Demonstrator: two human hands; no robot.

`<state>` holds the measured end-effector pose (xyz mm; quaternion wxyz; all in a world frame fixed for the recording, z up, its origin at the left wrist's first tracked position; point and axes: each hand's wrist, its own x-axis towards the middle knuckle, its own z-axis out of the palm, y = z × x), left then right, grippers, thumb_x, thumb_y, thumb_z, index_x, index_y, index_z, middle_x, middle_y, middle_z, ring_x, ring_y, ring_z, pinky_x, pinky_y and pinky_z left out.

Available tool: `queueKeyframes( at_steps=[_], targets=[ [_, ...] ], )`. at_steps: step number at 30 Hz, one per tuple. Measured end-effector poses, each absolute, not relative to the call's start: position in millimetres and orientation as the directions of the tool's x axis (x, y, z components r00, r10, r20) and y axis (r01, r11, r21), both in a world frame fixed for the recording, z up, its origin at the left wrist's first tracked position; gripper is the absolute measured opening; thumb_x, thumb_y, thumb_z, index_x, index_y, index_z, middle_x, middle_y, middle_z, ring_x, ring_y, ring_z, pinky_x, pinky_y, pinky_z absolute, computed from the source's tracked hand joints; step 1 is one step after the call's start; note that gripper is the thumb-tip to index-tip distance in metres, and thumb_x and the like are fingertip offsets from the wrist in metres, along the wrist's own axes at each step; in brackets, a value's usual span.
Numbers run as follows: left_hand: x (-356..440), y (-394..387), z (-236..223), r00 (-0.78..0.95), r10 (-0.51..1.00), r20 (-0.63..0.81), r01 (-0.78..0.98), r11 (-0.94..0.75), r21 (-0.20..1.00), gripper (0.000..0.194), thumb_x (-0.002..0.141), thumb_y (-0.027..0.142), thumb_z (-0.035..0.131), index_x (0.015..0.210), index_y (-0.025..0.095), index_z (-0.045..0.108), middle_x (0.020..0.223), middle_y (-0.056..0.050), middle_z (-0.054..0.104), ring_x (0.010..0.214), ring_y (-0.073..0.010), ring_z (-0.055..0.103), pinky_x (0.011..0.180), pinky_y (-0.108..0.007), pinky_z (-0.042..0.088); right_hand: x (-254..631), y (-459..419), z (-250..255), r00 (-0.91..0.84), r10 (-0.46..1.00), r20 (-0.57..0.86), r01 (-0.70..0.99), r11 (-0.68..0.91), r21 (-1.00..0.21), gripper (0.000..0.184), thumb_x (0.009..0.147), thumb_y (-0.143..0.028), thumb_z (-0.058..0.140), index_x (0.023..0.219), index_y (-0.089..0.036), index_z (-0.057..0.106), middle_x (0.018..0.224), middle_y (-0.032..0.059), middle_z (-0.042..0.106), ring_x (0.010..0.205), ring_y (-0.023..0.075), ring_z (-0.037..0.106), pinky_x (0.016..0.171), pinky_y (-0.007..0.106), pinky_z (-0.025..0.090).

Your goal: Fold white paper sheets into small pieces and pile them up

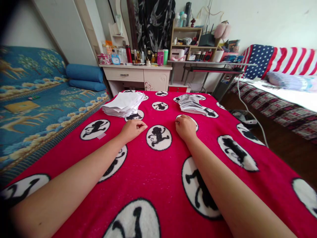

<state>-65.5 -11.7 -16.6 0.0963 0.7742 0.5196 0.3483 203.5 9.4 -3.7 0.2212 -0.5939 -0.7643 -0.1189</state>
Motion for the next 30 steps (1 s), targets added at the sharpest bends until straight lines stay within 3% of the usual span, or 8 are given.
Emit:
queueKeyframes(
  at_steps=[18,21,24,27,30],
  targets=[
    [-66,-5,-18,0.199,0.862,0.467,0.691,-0.461,0.557,0.022,0.084,0.033,0.059,0.078,0.018,0.073,0.076,-0.004,0.073,0.064,-0.0153,0.061,0.063,-0.027,0.044,198,11,-2,-0.193,0.877,0.441,0.972,0.233,-0.037,0.029,0.088,-0.024,0.044,0.094,-0.017,0.071,0.096,0.0109,0.067,0.093,0.0233,0.058,0.072,0.031,0.037],
    [-70,-9,-8,0.122,0.793,0.597,0.719,-0.485,0.497,0.020,0.087,0.030,0.055,0.087,0.019,0.071,0.088,-0.005,0.073,0.076,-0.0181,0.063,0.074,-0.030,0.046,197,10,-1,-0.195,0.877,0.439,0.972,0.232,-0.033,0.028,0.088,-0.024,0.044,0.094,-0.017,0.071,0.095,0.0107,0.066,0.093,0.0232,0.058,0.072,0.031,0.037],
    [-83,-11,6,0.013,0.660,0.751,0.812,-0.446,0.377,0.022,0.086,0.019,0.053,0.102,0.019,0.068,0.104,-0.007,0.069,0.103,-0.0239,0.058,0.094,-0.037,0.042,198,8,-1,-0.196,0.876,0.441,0.971,0.237,-0.039,0.028,0.088,-0.024,0.045,0.095,-0.018,0.071,0.096,0.0101,0.067,0.093,0.0228,0.058,0.072,0.031,0.037],
    [-106,-6,14,-0.065,0.646,0.760,0.895,-0.299,0.331,0.035,0.076,0.014,0.061,0.110,0.020,0.065,0.115,-0.009,0.064,0.113,-0.0296,0.051,0.099,-0.043,0.037,199,8,-2,-0.202,0.873,0.443,0.967,0.249,-0.050,0.027,0.088,-0.023,0.045,0.096,-0.018,0.071,0.098,0.0099,0.067,0.094,0.0227,0.058,0.074,0.030,0.038],
    [-130,3,11,-0.092,0.696,0.712,0.926,-0.203,0.318,0.050,0.071,0.023,0.070,0.120,0.022,0.061,0.123,-0.010,0.060,0.116,-0.0331,0.048,0.100,-0.046,0.035,200,8,-4,-0.205,0.875,0.438,0.966,0.254,-0.056,0.027,0.088,-0.023,0.046,0.096,-0.018,0.071,0.099,0.0100,0.067,0.095,0.0227,0.058,0.077,0.030,0.038]
  ],
)
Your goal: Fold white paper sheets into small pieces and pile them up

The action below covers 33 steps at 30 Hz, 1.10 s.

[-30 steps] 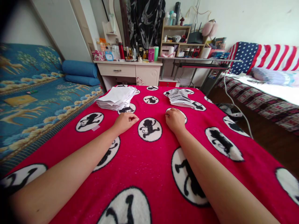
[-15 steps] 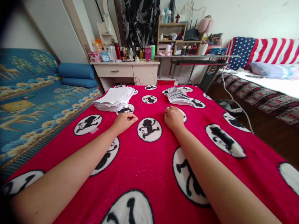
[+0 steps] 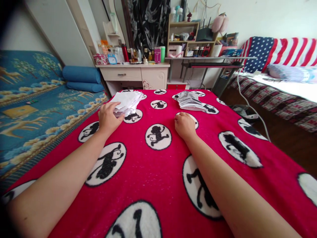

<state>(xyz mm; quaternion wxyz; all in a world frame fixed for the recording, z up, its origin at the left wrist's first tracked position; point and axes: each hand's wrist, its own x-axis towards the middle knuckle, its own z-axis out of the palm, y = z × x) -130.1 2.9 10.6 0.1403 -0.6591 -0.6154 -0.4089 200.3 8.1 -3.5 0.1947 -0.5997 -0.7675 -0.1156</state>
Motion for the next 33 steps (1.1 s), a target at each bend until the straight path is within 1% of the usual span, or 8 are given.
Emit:
queueKeyframes(
  at_steps=[3,11,16,22,25,28,30,33],
  targets=[
    [-148,13,4,-0.107,0.721,0.685,0.926,-0.179,0.332,0.044,0.074,0.031,0.069,0.117,0.021,0.065,0.121,-0.010,0.062,0.115,-0.0318,0.049,0.100,-0.045,0.035,200,8,-3,-0.203,0.877,0.435,0.966,0.253,-0.060,0.027,0.088,-0.023,0.046,0.096,-0.018,0.072,0.099,0.0101,0.068,0.095,0.0229,0.058,0.078,0.030,0.038],
    [-156,27,0,-0.120,0.740,0.662,0.911,-0.183,0.369,0.024,0.080,0.028,0.059,0.097,0.021,0.074,0.107,-0.010,0.070,0.105,-0.0298,0.055,0.096,-0.045,0.038,199,8,-1,-0.199,0.884,0.424,0.968,0.245,-0.057,0.027,0.088,-0.023,0.045,0.095,-0.018,0.071,0.099,0.0108,0.068,0.095,0.0231,0.058,0.077,0.030,0.038],
    [-142,18,19,-0.151,0.655,0.740,0.869,-0.269,0.415,0.020,0.084,0.030,0.057,0.088,0.022,0.075,0.101,-0.008,0.071,0.104,-0.0285,0.057,0.099,-0.045,0.038,200,9,-2,-0.198,0.882,0.427,0.967,0.246,-0.061,0.026,0.088,-0.023,0.046,0.093,-0.017,0.071,0.099,0.0104,0.068,0.094,0.0225,0.059,0.076,0.030,0.038],
    [-92,-8,81,-0.342,0.524,0.780,0.396,-0.672,0.626,0.024,0.085,0.041,0.061,0.095,0.021,0.069,0.094,-0.003,0.070,0.093,-0.0181,0.064,0.084,-0.030,0.050,200,9,1,-0.211,0.874,0.438,0.900,0.348,-0.262,0.028,0.089,-0.035,0.050,0.093,-0.018,0.072,0.098,0.0094,0.069,0.091,0.0215,0.060,0.079,0.030,0.041],
    [-76,-9,83,-0.416,0.644,0.642,0.115,-0.663,0.740,0.025,0.080,0.040,0.067,0.091,0.017,0.067,0.087,-0.003,0.069,0.085,-0.0158,0.066,0.076,-0.027,0.053,194,0,6,-0.250,0.886,0.390,0.697,0.445,-0.563,0.038,0.087,-0.049,0.054,0.104,-0.018,0.069,0.105,0.0088,0.070,0.091,0.0208,0.063,0.083,0.032,0.045],
    [-73,0,55,-0.390,0.825,0.409,-0.145,-0.494,0.857,0.021,0.075,0.033,0.071,0.087,0.017,0.064,0.083,-0.003,0.070,0.079,-0.0164,0.068,0.075,-0.030,0.055,182,-13,11,-0.263,0.928,0.263,0.270,0.332,-0.904,0.054,0.092,-0.057,0.042,0.125,-0.017,0.056,0.114,0.0110,0.068,0.094,0.0196,0.067,0.090,0.035,0.048],
    [-73,7,32,-0.393,0.891,0.228,-0.286,-0.354,0.890,0.013,0.075,0.024,0.069,0.083,0.018,0.062,0.080,-0.002,0.070,0.078,-0.0162,0.068,0.079,-0.031,0.055,171,-19,13,-0.276,0.947,0.165,0.045,0.184,-0.982,0.058,0.092,-0.059,0.040,0.131,-0.018,0.049,0.118,0.0126,0.067,0.094,0.0193,0.068,0.090,0.035,0.050],
    [-72,13,6,-0.434,0.897,-0.082,-0.454,-0.140,0.880,0.010,0.078,0.010,0.060,0.079,0.019,0.057,0.075,-0.001,0.067,0.075,-0.0142,0.067,0.080,-0.031,0.055,158,-23,15,-0.284,0.958,0.048,-0.125,0.012,-0.992,0.054,0.092,-0.057,0.043,0.131,-0.019,0.046,0.117,0.0134,0.068,0.090,0.0191,0.070,0.082,0.034,0.054]
  ],
)
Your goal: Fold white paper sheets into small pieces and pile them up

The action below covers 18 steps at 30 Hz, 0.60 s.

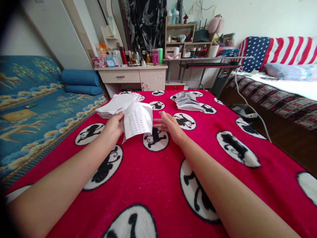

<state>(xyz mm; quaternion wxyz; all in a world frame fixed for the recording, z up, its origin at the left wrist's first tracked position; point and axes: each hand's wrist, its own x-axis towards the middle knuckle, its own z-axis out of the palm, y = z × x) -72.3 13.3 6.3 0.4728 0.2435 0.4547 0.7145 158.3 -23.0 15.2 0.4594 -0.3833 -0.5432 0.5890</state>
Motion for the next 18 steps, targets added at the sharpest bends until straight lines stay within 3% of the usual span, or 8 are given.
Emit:
queueKeyframes(
  at_steps=[2,4,6,9,12,15,18],
  targets=[
    [-72,15,-1,-0.440,0.881,-0.173,-0.516,-0.091,0.852,0.014,0.078,0.006,0.057,0.080,0.020,0.055,0.075,-0.001,0.067,0.077,-0.0143,0.068,0.080,-0.031,0.055,152,-23,16,-0.289,0.957,-0.002,-0.177,-0.056,-0.983,0.049,0.091,-0.047,0.053,0.131,-0.020,0.045,0.119,0.0134,0.067,0.090,0.0187,0.070,0.078,0.032,0.056],
    [-73,14,-1,-0.432,0.886,-0.167,-0.523,-0.095,0.847,0.015,0.078,0.007,0.056,0.082,0.021,0.053,0.076,-0.001,0.067,0.081,-0.0159,0.069,0.080,-0.032,0.056,148,-23,17,-0.270,0.961,-0.059,-0.213,-0.119,-0.970,0.046,0.089,-0.042,0.057,0.128,-0.018,0.045,0.116,0.0139,0.068,0.092,0.0183,0.070,0.078,0.031,0.056],
    [-74,12,3,-0.418,0.901,-0.115,-0.502,-0.124,0.856,0.013,0.080,0.011,0.057,0.083,0.022,0.053,0.078,-0.001,0.067,0.087,-0.0178,0.069,0.080,-0.033,0.056,143,-24,18,-0.258,0.952,-0.165,-0.234,-0.227,-0.945,0.047,0.092,-0.052,0.048,0.121,-0.015,0.049,0.106,0.0154,0.071,0.088,0.0191,0.070,0.078,0.032,0.057],
    [-74,5,10,-0.384,0.922,-0.043,-0.480,-0.160,0.862,0.009,0.084,0.018,0.057,0.088,0.024,0.054,0.085,-0.001,0.069,0.095,-0.0198,0.068,0.080,-0.033,0.056,136,-29,23,-0.381,0.853,-0.358,-0.178,-0.447,-0.877,0.076,0.087,-0.075,0.017,0.107,-0.012,0.054,0.084,0.0176,0.072,0.076,0.0230,0.071,0.069,0.036,0.058],
    [-69,-5,17,-0.363,0.931,-0.032,-0.490,-0.162,0.857,0.011,0.085,0.021,0.059,0.095,0.024,0.054,0.086,-0.001,0.069,0.092,-0.0204,0.068,0.077,-0.032,0.056,130,-38,29,-0.612,0.679,-0.406,-0.047,-0.543,-0.838,0.093,0.078,-0.082,0.001,0.099,-0.012,0.058,0.079,0.0187,0.072,0.073,0.0251,0.072,0.061,0.034,0.058],
    [-66,-14,22,-0.329,0.943,-0.043,-0.564,-0.160,0.810,0.015,0.084,0.020,0.061,0.096,0.024,0.053,0.077,0.001,0.066,0.078,-0.0175,0.068,0.071,-0.028,0.055,124,-48,32,-0.830,0.389,-0.400,0.128,-0.565,-0.815,0.105,0.073,-0.081,-0.011,0.098,-0.009,0.060,0.081,0.0220,0.072,0.072,0.0263,0.072,0.058,0.034,0.057],
    [-65,-19,27,-0.291,0.956,-0.039,-0.642,-0.164,0.749,0.017,0.083,0.018,0.064,0.095,0.024,0.054,0.070,0.003,0.063,0.064,-0.0143,0.065,0.064,-0.025,0.053,118,-57,31,-0.935,0.125,-0.332,0.209,-0.561,-0.801,0.116,0.067,-0.080,-0.020,0.100,-0.004,0.061,0.088,0.0274,0.071,0.077,0.0288,0.072,0.058,0.035,0.057]
  ],
)
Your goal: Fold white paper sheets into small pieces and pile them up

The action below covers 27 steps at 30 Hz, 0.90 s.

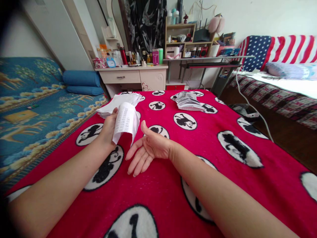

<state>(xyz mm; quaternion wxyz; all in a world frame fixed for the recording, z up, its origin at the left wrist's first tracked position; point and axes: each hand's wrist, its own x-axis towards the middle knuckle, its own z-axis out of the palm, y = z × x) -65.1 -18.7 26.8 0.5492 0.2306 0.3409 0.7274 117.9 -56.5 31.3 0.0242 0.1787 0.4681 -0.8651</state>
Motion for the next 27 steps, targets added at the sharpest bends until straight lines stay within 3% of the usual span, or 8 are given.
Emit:
queueKeyframes(
  at_steps=[3,6,9,11,15,22,24,27],
  targets=[
    [-64,-17,30,-0.340,0.936,-0.088,-0.704,-0.192,0.683,0.016,0.084,0.010,0.059,0.093,0.023,0.054,0.071,0.004,0.064,0.063,-0.0121,0.064,0.066,-0.023,0.053,112,-61,30,-0.958,0.125,-0.258,0.145,-0.565,-0.812,0.115,0.069,-0.082,-0.016,0.115,-0.006,0.057,0.107,0.0275,0.068,0.085,0.0295,0.072,0.062,0.037,0.058],
    [-58,-14,32,-0.418,0.897,-0.143,-0.728,-0.237,0.643,0.018,0.085,0.003,0.051,0.086,0.020,0.053,0.072,0.002,0.065,0.068,-0.0101,0.065,0.074,-0.022,0.053,111,-58,33,-0.878,0.446,-0.174,-0.094,-0.516,-0.851,0.091,0.080,-0.081,0.003,0.129,-0.018,0.049,0.120,0.0192,0.065,0.090,0.0259,0.071,0.065,0.035,0.058],
    [-49,-17,31,-0.421,0.902,-0.099,-0.715,-0.262,0.648,0.019,0.082,-0.001,0.049,0.083,0.018,0.051,0.075,0.001,0.066,0.072,-0.0092,0.067,0.080,-0.023,0.053,119,-48,37,-0.593,0.805,-0.005,-0.412,-0.308,-0.857,0.065,0.089,-0.072,0.023,0.127,-0.026,0.049,0.125,0.0104,0.064,0.096,0.0217,0.069,0.069,0.031,0.058],
    [-42,-24,29,-0.386,0.920,-0.063,-0.682,-0.239,0.691,0.021,0.079,-0.001,0.051,0.086,0.018,0.050,0.077,0.000,0.067,0.072,-0.0108,0.068,0.080,-0.026,0.055,128,-39,39,-0.309,0.946,0.094,-0.540,-0.094,-0.836,0.044,0.092,-0.059,0.040,0.121,-0.027,0.052,0.123,0.0059,0.064,0.097,0.0173,0.068,0.072,0.027,0.057],
    [-34,-37,23,-0.272,0.962,-0.039,-0.531,-0.116,0.840,0.025,0.073,0.004,0.056,0.093,0.018,0.050,0.071,-0.001,0.066,0.065,-0.0154,0.069,0.066,-0.028,0.057,153,-21,32,0.008,0.998,0.059,-0.402,0.057,-0.914,0.033,0.081,-0.031,0.066,0.111,-0.023,0.057,0.097,0.0026,0.069,0.072,0.0100,0.066,0.052,0.015,0.049],
    [-39,-40,21,0.061,0.973,-0.224,-0.181,0.231,0.956,0.019,0.061,0.012,0.056,0.079,0.009,0.065,0.058,-0.004,0.064,0.045,-0.0106,0.059,0.044,-0.018,0.047,176,1,11,0.255,0.964,-0.080,-0.262,-0.011,-0.965,0.023,0.079,-0.024,0.062,0.102,-0.020,0.060,0.076,0.0002,0.064,0.055,0.0094,0.058,0.047,0.019,0.047],
    [-43,-41,26,0.219,0.925,-0.312,-0.003,0.320,0.947,0.019,0.060,0.014,0.057,0.075,0.009,0.067,0.059,-0.006,0.066,0.043,-0.0102,0.058,0.041,-0.017,0.042,179,5,8,0.262,0.962,-0.075,-0.211,-0.019,-0.977,0.028,0.075,-0.016,0.062,0.103,-0.018,0.062,0.072,0.0000,0.065,0.055,0.0097,0.057,0.048,0.019,0.046],
    [-54,-41,34,0.421,0.815,-0.399,0.250,0.319,0.914,0.022,0.062,0.019,0.059,0.077,0.008,0.071,0.055,-0.006,0.065,0.037,-0.0077,0.051,0.035,-0.015,0.030,185,6,5,0.107,0.990,-0.095,-0.023,-0.093,-0.995,0.023,0.070,-0.012,0.061,0.092,-0.015,0.069,0.064,0.0003,0.065,0.051,0.0098,0.055,0.046,0.020,0.042]
  ],
)
